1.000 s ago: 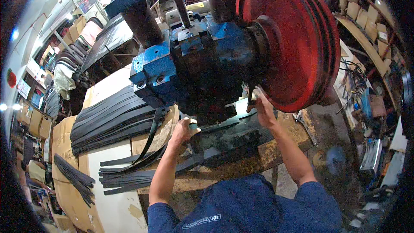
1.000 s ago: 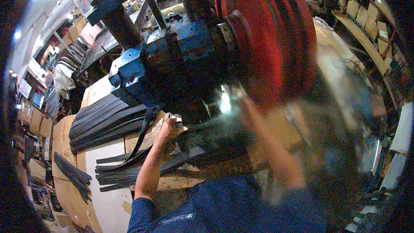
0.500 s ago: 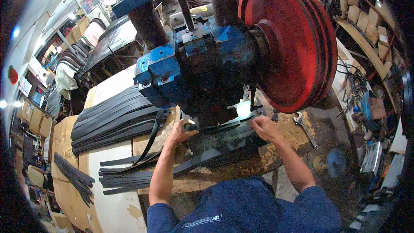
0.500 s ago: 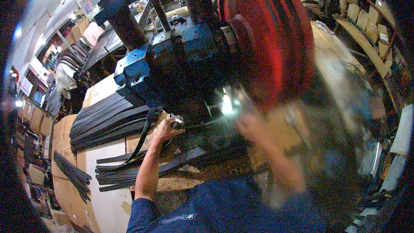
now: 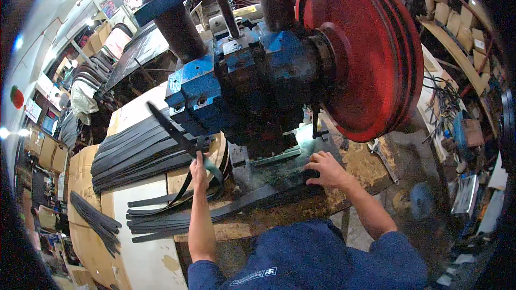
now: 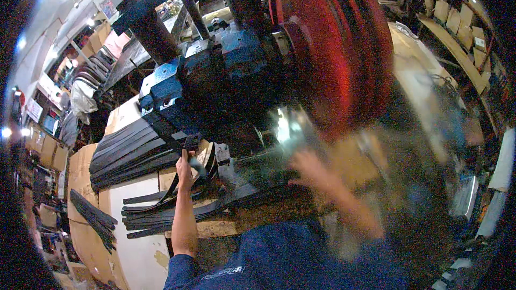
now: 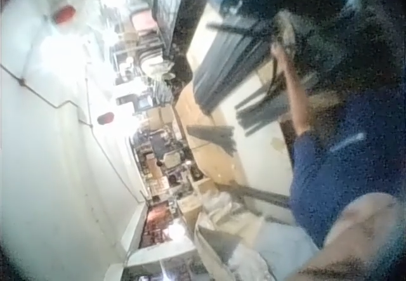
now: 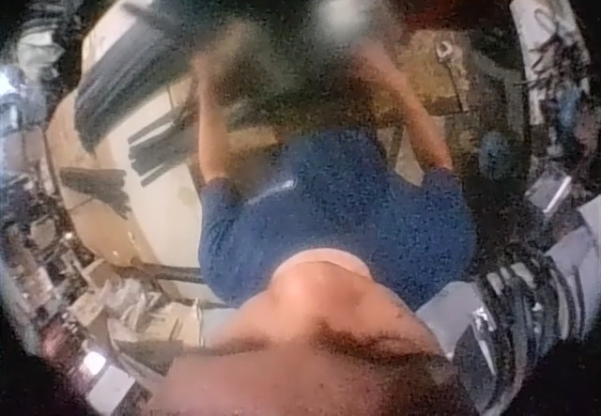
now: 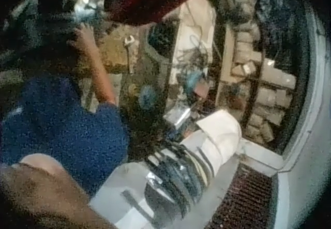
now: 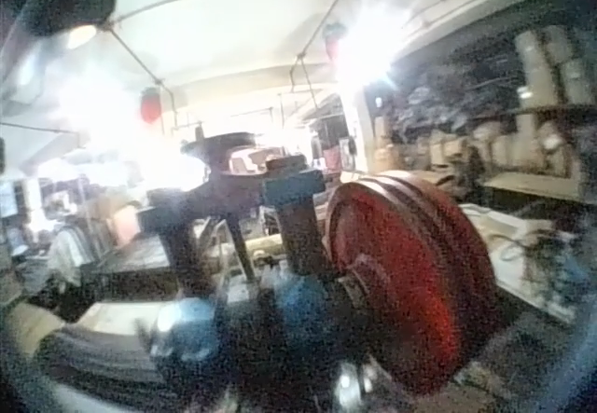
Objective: Handling bundles of leather strips and using a mechanical stamping machine to process them.
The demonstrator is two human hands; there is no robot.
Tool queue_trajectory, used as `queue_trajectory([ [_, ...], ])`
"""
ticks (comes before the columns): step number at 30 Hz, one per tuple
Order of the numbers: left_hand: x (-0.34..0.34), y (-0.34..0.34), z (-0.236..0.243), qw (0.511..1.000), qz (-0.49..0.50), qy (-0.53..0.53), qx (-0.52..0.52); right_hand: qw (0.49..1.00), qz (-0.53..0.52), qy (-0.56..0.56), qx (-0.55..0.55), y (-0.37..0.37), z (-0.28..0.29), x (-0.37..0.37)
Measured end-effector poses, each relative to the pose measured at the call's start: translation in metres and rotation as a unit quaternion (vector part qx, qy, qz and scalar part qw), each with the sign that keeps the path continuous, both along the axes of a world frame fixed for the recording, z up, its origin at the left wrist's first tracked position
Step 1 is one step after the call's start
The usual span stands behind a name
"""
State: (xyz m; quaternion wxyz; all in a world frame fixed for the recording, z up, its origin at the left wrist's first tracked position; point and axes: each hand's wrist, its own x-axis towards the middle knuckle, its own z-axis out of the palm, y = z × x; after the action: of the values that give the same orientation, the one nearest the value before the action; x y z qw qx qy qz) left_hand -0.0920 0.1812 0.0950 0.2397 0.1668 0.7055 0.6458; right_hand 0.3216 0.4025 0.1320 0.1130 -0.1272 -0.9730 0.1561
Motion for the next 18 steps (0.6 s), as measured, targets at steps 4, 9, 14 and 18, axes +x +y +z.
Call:
queue_trajectory([
  [4, 0.036, 0.016, -0.002, 0.892, 0.193, 0.364, -0.185, 0.998, -0.021, 0.042, -0.038, -0.002, -0.004, -0.005],
  [9, 0.119, 0.024, 0.017, 0.942, -0.307, 0.115, -0.077, 0.902, -0.039, 0.254, -0.347, -0.001, -0.017, -0.026],
  [14, 0.12, 0.021, 0.053, 0.893, -0.359, 0.149, -0.226, 0.983, -0.131, 0.108, -0.064, 0.022, -0.01, -0.029],
  [18, 0.094, 0.019, 0.046, 0.894, -0.327, 0.243, -0.187, 0.984, -0.163, 0.076, -0.007, 0.036, -0.012, -0.032],
])
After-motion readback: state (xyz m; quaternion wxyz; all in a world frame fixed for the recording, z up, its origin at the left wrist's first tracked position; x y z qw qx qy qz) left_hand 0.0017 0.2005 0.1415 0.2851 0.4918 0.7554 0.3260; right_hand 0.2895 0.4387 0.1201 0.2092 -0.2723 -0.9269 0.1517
